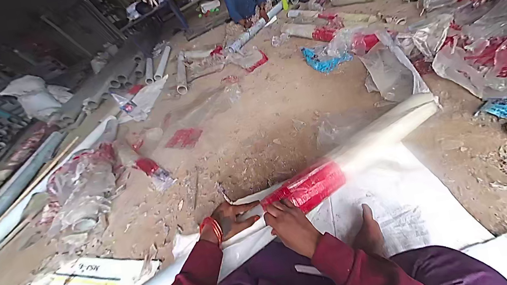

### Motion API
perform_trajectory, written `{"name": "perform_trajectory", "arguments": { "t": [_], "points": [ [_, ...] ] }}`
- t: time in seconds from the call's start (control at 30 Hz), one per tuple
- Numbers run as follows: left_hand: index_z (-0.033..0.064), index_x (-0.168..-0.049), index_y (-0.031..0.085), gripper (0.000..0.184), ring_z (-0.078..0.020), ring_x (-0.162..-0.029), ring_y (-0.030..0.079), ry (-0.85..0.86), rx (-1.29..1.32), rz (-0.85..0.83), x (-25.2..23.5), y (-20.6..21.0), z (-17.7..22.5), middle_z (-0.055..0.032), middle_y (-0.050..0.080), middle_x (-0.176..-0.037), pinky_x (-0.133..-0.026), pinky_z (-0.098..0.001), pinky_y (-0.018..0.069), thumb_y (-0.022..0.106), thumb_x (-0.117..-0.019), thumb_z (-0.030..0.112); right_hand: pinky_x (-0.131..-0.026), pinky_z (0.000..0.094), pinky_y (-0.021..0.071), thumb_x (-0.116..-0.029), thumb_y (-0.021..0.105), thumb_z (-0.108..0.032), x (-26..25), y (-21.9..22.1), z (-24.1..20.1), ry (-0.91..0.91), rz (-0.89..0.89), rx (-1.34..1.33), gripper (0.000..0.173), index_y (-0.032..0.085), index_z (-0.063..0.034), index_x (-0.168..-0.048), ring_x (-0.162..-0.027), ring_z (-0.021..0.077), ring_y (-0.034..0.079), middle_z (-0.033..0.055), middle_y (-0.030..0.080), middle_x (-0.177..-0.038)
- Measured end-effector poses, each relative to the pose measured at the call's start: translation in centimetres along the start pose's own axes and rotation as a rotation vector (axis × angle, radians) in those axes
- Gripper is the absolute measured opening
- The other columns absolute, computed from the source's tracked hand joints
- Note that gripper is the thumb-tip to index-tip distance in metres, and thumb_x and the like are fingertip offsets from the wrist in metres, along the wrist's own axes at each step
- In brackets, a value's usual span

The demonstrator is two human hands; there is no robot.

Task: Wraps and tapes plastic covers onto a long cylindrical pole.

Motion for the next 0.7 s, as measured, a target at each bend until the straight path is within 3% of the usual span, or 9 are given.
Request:
{"name": "perform_trajectory", "arguments": {
  "t": [0.07,0.23,0.33,0.4,0.43,0.5,0.6,0.7],
  "points": [
    [0.0145,-0.143,0.062,0.053,-0.0467,-0.11,0.069,0.027,-0.021,0.017,0.3,0.3,0.3,-0.026,0.073,-0.118,-0.1,-0.063,0.0473,0.063,-0.0997,0.044,-0.08,0.0462,0.0573,-0.0778,0.079,-0.002,1.1,-0.1,-0.7,-0.054,0.195,0.086,0.008,0.072,-0.0001,-0.082,-0.091,0.0316,0.073,0.0147,0.073,-0.088],
    [0.0157,-0.146,0.06,0.055,-0.0451,-0.115,0.068,0.061,-0.071,0.001,0.1,0.5,0.0,-0.0242,0.072,-0.123,-0.103,-0.0629,0.0457,0.058,-0.1009,0.048,-0.074,0.0409,0.0562,-0.0811,0.071,0.0,2.1,0.1,-1.1,-0.111,0.34,0.118,0.008,0.069,-0.0019,-0.074,-0.079,0.0298,0.071,0.0125,0.07,-0.077],
    [0.0175,-0.147,0.059,0.055,-0.0461,-0.115,0.067,0.015,-0.091,-0.035,0.2,0.6,0.4,-0.0255,0.071,-0.123,-0.103,-0.0639,0.0454,0.058,-0.1015,0.048,-0.081,0.0425,0.0593,-0.0808,0.076,-0.007,2.0,-0.1,-1.1,-0.1,0.234,0.116,0.01,0.072,0.0007,-0.083,-0.089,0.0327,0.073,0.0161,0.072,-0.088],
    [0.0187,-0.149,0.056,0.054,-0.044,-0.122,0.065,0.0,-0.107,-0.053,0.3,0.5,0.8,-0.0231,0.068,-0.13,-0.107,-0.0627,0.0438,0.056,-0.1035,0.047,-0.094,0.0458,0.0574,-0.08,0.081,-0.012,2.1,-0.1,-0.7,-0.015,0.137,0.079,0.026,0.073,0.0032,-0.099,-0.108,0.0374,0.071,0.021,0.073,-0.108],
    [0.0176,-0.148,0.058,0.051,-0.0406,-0.124,0.065,0.053,-0.113,0.005,0.4,0.1,1.1,-0.0197,0.068,-0.133,-0.107,-0.0611,0.0449,0.055,-0.1043,0.045,-0.101,0.0476,0.0538,-0.0781,0.084,-0.014,2.2,0.2,-0.3,0.01,0.105,0.049,0.036,0.072,0.0029,-0.107,-0.119,0.0392,0.066,0.0216,0.07,-0.119],
    [0.0131,-0.143,0.062,0.044,-0.0328,-0.128,0.064,0.278,-0.115,0.219,1.1,-0.9,1.9,-0.0117,0.065,-0.141,-0.107,-0.0563,0.049,0.05,-0.1065,0.034,-0.106,0.049,0.0518,-0.0716,0.089,-0.015,2.8,0.8,0.1,-0.026,0.179,0.093,0.045,0.073,-0.0041,-0.113,-0.129,0.0389,0.061,0.016,0.07,-0.126],
    [0.0084,-0.128,0.073,0.046,-0.0294,-0.118,0.071,0.551,-0.22,0.535,3.0,-1.5,4.0,-0.0109,0.072,-0.129,-0.098,-0.0469,0.0566,0.038,-0.1076,0.029,-0.102,0.0486,0.0542,-0.0772,0.079,-0.005,3.8,1.0,0.4,-0.129,0.305,0.248,0.031,0.075,-0.0112,-0.108,-0.121,0.031,0.068,0.0081,0.075,-0.118],
    [0.0081,-0.117,0.077,0.047,-0.0253,-0.116,0.071,0.535,-0.241,0.732,6.7,-1.3,5.1,-0.0087,0.076,-0.12,-0.102,-0.0387,0.0548,0.038,-0.1092,0.033,-0.097,0.0457,0.0562,-0.0808,0.073,-0.008,4.1,1.6,-0.5,-0.195,0.378,0.317,0.019,0.076,-0.0128,-0.099,-0.108,0.026,0.073,0.0032,0.077,-0.102]
  ]
}}
Point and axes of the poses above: each hand's wrist, its own x-axis away from the middle knuckle, its own y-axis out of the palm, z = x × y, the point moved 9 cm from there along -x, towards the middle knuckle
